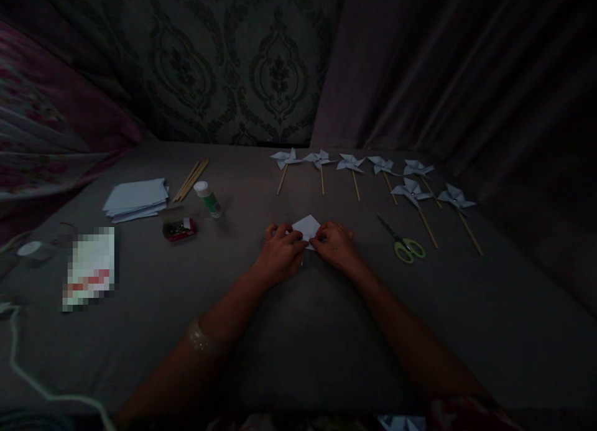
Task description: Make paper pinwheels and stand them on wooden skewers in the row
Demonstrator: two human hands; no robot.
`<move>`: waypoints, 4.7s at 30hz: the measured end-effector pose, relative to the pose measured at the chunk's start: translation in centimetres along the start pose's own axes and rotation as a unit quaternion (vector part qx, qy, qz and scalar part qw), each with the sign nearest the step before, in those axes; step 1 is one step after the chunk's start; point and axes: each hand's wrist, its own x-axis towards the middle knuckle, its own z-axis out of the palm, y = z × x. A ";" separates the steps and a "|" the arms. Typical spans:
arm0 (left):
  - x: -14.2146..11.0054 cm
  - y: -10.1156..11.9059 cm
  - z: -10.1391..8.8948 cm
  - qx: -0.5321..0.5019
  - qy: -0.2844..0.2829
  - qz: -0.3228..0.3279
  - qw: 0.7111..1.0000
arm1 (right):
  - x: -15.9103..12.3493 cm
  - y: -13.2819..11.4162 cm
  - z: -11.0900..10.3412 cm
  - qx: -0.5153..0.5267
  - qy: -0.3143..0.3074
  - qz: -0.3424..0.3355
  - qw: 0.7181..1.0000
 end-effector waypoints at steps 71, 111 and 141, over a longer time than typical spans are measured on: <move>-0.2 1.3 -0.4 0.047 -0.016 -0.033 0.998 | -2.9 -0.7 0.3 -0.087 0.075 -0.134 0.984; 0.8 0.9 -1.8 -0.119 -0.053 -0.354 0.926 | -1.5 0.6 0.3 0.116 0.212 -0.006 0.970; 0.4 -3.1 -1.6 -0.143 0.054 -0.379 0.913 | -2.6 0.9 0.0 -0.008 0.152 -0.183 0.971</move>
